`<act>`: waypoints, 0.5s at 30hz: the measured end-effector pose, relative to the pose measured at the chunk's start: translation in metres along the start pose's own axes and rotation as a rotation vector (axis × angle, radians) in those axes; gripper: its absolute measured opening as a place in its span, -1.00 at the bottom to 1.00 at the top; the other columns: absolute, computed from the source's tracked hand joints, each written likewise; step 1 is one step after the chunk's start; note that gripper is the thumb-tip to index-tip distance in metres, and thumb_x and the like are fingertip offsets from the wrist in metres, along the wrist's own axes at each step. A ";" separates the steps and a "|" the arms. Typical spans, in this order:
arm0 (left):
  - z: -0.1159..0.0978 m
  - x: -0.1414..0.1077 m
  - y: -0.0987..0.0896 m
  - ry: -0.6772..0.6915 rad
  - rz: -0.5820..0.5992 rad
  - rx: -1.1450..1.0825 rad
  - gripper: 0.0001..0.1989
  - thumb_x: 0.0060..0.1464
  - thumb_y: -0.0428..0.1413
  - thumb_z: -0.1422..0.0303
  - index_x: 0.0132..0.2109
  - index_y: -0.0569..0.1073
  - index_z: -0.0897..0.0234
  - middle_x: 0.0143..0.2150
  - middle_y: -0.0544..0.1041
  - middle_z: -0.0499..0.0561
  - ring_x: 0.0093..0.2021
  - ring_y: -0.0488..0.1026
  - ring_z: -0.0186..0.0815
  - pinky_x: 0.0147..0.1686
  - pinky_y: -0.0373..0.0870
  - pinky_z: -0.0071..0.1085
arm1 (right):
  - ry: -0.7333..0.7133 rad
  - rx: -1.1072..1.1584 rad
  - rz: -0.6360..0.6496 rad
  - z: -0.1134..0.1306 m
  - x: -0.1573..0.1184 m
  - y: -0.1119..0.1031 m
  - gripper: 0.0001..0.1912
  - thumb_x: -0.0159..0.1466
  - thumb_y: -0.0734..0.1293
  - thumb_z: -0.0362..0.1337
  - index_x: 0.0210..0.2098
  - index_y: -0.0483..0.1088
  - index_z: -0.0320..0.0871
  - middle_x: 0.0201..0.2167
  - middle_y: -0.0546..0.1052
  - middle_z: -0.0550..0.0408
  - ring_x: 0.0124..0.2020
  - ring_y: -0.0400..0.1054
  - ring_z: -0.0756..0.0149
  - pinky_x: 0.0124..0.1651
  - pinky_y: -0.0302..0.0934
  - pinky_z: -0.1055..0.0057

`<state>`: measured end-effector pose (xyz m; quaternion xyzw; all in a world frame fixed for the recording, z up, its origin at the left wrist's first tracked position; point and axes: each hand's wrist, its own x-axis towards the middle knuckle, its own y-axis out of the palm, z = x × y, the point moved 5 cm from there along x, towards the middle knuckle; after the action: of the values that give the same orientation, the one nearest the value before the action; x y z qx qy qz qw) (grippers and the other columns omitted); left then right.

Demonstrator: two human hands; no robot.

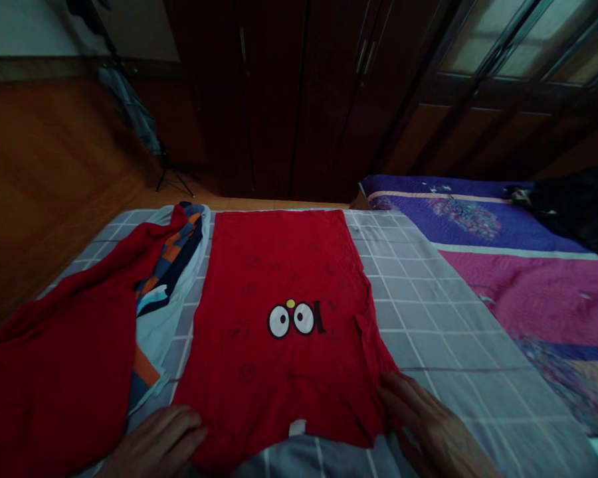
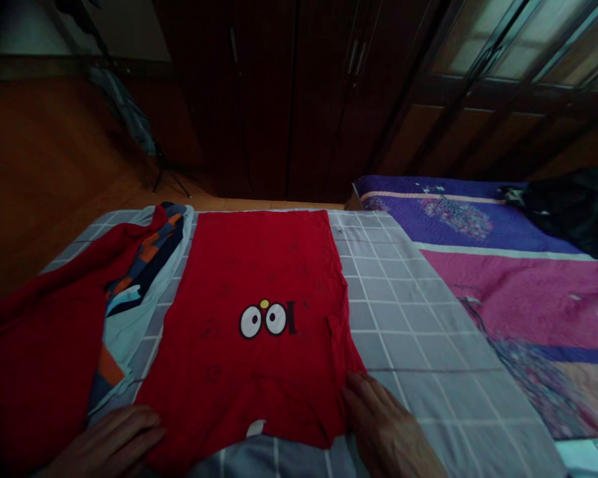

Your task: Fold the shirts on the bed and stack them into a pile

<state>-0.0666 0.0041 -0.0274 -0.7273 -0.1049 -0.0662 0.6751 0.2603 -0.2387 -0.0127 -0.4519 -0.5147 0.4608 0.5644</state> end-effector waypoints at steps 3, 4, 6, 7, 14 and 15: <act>-0.003 0.007 -0.005 0.077 0.061 0.053 -0.52 -0.06 0.00 0.54 0.03 0.35 0.08 -0.15 0.56 -0.15 -0.19 0.49 -0.35 -0.08 0.34 -0.55 | -0.003 -0.051 -0.013 0.002 0.000 0.009 -0.49 0.11 0.13 -0.47 0.04 0.36 -0.21 0.03 0.43 -0.16 0.03 0.34 0.07 -0.06 0.37 0.13; -0.004 0.008 -0.005 0.072 0.072 0.073 -0.49 -0.09 -0.02 0.56 0.04 0.35 0.09 -0.13 0.56 -0.14 -0.18 0.49 -0.34 -0.09 0.35 -0.53 | -0.010 -0.065 -0.023 0.003 0.001 0.010 -0.49 0.10 0.13 -0.48 0.04 0.36 -0.22 0.02 0.43 -0.16 0.01 0.35 0.06 -0.06 0.38 0.12; -0.008 0.006 -0.005 0.027 0.065 0.106 -0.43 -0.13 -0.07 0.62 0.04 0.36 0.11 -0.09 0.55 -0.10 -0.16 0.48 -0.30 -0.10 0.36 -0.48 | -0.015 -0.091 -0.042 0.005 0.001 0.011 -0.51 0.11 0.12 -0.51 0.01 0.37 -0.23 -0.01 0.45 -0.16 -0.01 0.36 0.07 -0.07 0.38 0.12; -0.010 0.004 -0.003 -0.002 0.055 0.115 -0.41 -0.14 -0.09 0.65 0.04 0.36 0.11 -0.08 0.54 -0.09 -0.15 0.48 -0.29 -0.11 0.36 -0.45 | -0.019 -0.103 -0.050 0.006 0.001 0.011 -0.52 0.13 0.11 -0.51 0.00 0.38 -0.24 -0.02 0.46 -0.17 -0.02 0.37 0.08 -0.07 0.39 0.13; -0.004 0.006 0.003 -0.181 -0.026 -0.096 -0.59 0.00 -0.14 0.62 -0.09 0.41 0.19 -0.12 0.53 0.01 -0.10 0.45 -0.26 -0.04 0.33 -0.35 | -0.037 -0.128 -0.004 0.013 0.011 0.003 -0.51 0.12 0.08 -0.55 0.00 0.35 -0.26 -0.06 0.46 -0.19 -0.04 0.38 0.10 -0.08 0.38 0.14; 0.000 0.010 0.001 -0.218 -0.006 -0.143 -0.65 0.03 -0.14 0.59 -0.15 0.42 0.20 -0.15 0.53 0.00 -0.12 0.45 -0.28 -0.07 0.35 -0.39 | -0.037 -0.129 0.003 0.014 0.014 0.001 -0.52 0.11 0.08 -0.56 -0.02 0.35 -0.26 -0.08 0.47 -0.19 -0.07 0.39 0.10 -0.09 0.39 0.15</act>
<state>-0.0565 0.0047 -0.0259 -0.7761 -0.1746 0.0039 0.6060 0.2467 -0.2243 -0.0109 -0.4791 -0.5531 0.4359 0.5240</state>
